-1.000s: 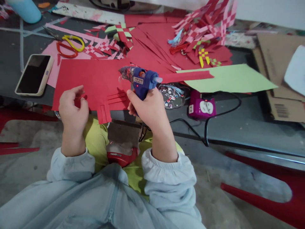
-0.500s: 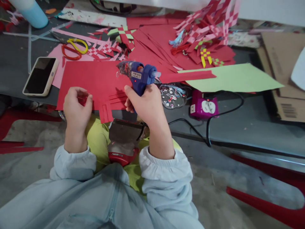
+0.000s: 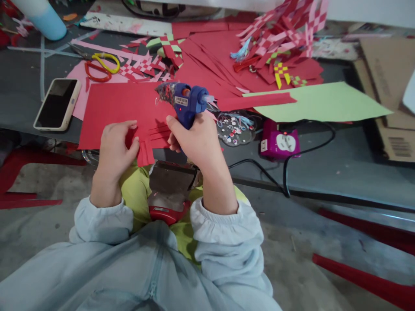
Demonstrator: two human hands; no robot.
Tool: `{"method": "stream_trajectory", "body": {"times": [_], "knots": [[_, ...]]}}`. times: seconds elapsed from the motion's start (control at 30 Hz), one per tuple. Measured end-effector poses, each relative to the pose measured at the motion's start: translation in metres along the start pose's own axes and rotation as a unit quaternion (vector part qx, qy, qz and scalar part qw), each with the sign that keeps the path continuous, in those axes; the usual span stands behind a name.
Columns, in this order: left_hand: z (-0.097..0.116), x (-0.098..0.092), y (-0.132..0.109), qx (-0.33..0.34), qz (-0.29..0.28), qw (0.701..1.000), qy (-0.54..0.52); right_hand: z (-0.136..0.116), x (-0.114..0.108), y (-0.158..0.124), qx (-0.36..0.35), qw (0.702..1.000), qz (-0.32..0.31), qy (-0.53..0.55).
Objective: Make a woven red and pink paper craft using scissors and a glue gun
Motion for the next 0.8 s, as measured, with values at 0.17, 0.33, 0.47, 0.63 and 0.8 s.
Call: {"method": "stream_trajectory", "body": {"times": [0.17,0.33,0.47,0.63,0.8], "knots": [[-0.002,-0.004,0.002,-0.026,0.014,0.999,-0.039,0.001,0.001,0.0,-0.008,1.0,-0.003,0.006],[-0.019,-0.01,0.002,-0.134,0.058,0.977,-0.154,0.001,0.001,0.0,-0.009,1.0,-0.003,-0.001],[-0.031,-0.01,0.001,-0.186,0.091,0.936,-0.285,-0.001,0.001,0.0,-0.009,1.0,-0.004,-0.004],[-0.044,-0.003,-0.003,-0.261,0.128,0.85,-0.44,0.0,0.001,0.0,-0.003,1.0,-0.002,0.003],[-0.044,0.002,-0.006,-0.314,0.118,0.77,-0.542,0.001,0.002,0.0,0.002,1.0,-0.005,-0.008]]}}
Point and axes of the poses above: each hand's wrist, its own y-axis towards the middle knuckle, its own x-axis out of the palm, z = x × y, the point moved 8 cm from there along y, towards the middle knuckle, and after that the axes turned 5 degrees about z, right-handed, at the moved point
